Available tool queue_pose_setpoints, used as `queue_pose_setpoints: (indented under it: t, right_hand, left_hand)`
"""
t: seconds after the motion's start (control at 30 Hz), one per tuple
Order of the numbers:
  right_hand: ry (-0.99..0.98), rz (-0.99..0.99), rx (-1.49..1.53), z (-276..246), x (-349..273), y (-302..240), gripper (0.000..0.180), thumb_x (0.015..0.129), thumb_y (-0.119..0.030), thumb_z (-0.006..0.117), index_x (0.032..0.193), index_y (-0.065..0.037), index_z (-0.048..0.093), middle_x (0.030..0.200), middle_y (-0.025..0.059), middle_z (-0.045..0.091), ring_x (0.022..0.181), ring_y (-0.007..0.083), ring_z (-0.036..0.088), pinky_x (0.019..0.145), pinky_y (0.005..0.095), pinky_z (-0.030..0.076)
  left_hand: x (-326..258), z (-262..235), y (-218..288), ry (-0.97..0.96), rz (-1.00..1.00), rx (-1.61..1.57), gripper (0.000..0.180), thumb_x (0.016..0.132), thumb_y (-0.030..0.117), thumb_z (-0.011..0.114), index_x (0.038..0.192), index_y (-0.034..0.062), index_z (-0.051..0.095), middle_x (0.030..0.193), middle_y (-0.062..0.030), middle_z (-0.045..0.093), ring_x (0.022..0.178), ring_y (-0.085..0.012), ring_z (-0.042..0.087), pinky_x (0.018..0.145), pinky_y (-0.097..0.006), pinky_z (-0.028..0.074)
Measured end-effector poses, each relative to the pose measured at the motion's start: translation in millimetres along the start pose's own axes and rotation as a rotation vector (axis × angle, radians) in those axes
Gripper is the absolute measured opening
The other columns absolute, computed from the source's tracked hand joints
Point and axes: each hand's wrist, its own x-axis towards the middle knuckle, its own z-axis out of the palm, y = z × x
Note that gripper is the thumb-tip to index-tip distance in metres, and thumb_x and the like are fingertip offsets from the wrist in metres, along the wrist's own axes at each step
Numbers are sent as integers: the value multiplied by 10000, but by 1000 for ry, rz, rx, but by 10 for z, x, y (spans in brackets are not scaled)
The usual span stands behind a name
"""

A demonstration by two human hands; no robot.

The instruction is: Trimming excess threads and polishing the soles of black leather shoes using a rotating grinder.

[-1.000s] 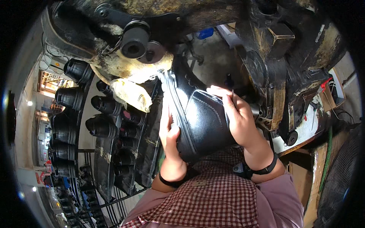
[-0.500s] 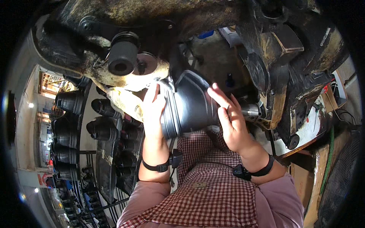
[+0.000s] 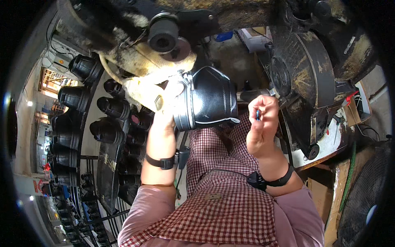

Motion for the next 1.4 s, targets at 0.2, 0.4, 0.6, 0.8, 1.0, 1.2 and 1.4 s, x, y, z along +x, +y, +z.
queue_pose_setpoints:
  t: [0.2, 0.4, 0.6, 0.8, 1.0, 1.2, 1.4]
  right_hand:
    - [-197, 425, 10, 293, 14, -518, 82, 939, -65, 532, 995, -4, 525, 839, 19, 500, 666, 44, 437, 602, 201, 386]
    - [-402, 360, -197, 688, -20, -427, 131, 782, -43, 699, 805, -2, 576, 741, 86, 541, 657, 176, 543, 612, 284, 455]
    - [-308, 214, -144, 1075, -128, -287, 160, 729, -49, 759, 730, -5, 605, 694, 71, 568, 592, 144, 550, 541, 260, 450]
    - [-409, -247, -335, 813, 209, -394, 304, 716, -39, 748, 1009, -31, 668, 915, 130, 667, 845, 259, 664, 770, 327, 532]
    - [-1109, -303, -751, 990, -45, -305, 241, 628, -69, 645, 861, -22, 609, 776, 117, 627, 668, 303, 613, 603, 380, 488]
    - [-865, -122, -317, 1119, -174, -403, 242, 805, -76, 679, 1040, -35, 634, 808, 123, 640, 703, 300, 633, 628, 351, 503]
    - [-920, -168, -311, 1435, -242, -548, 291, 773, -81, 715, 1046, -23, 630, 843, 127, 645, 713, 295, 639, 620, 340, 504]
  left_hand:
    - [-1, 18, -86, 122, 327, -52, 790, 804, 254, 552, 1461, -47, 235, 1423, -206, 391, 1254, -288, 468, 1034, -374, 396]
    - [-446, -242, -300, 379, 459, 229, 810, 766, 146, 623, 1466, -26, 253, 1515, -220, 240, 1378, -328, 302, 1102, -428, 284]
    - [-417, -305, -233, 369, 645, 555, 821, 756, 174, 622, 1469, -9, 258, 1520, -247, 219, 1397, -379, 252, 1125, -456, 229]
    - [-448, -457, -19, 59, 135, -923, 848, 774, 322, 584, 1481, 29, 218, 1452, -203, 360, 1303, -346, 413, 1090, -478, 350]
    - [-735, -506, -73, 86, 357, -381, 872, 789, 359, 609, 1471, 4, 197, 1451, -221, 350, 1313, -329, 407, 1115, -436, 302]
    - [-1569, -1190, -216, 728, 513, -244, 669, 783, 396, 643, 1303, 40, 421, 1351, -209, 459, 1246, -370, 465, 1082, -534, 344]
    - [-1522, -2659, 147, 588, 410, -1323, 609, 891, 422, 527, 1255, -62, 463, 1300, -277, 463, 1096, -394, 525, 893, -458, 517]
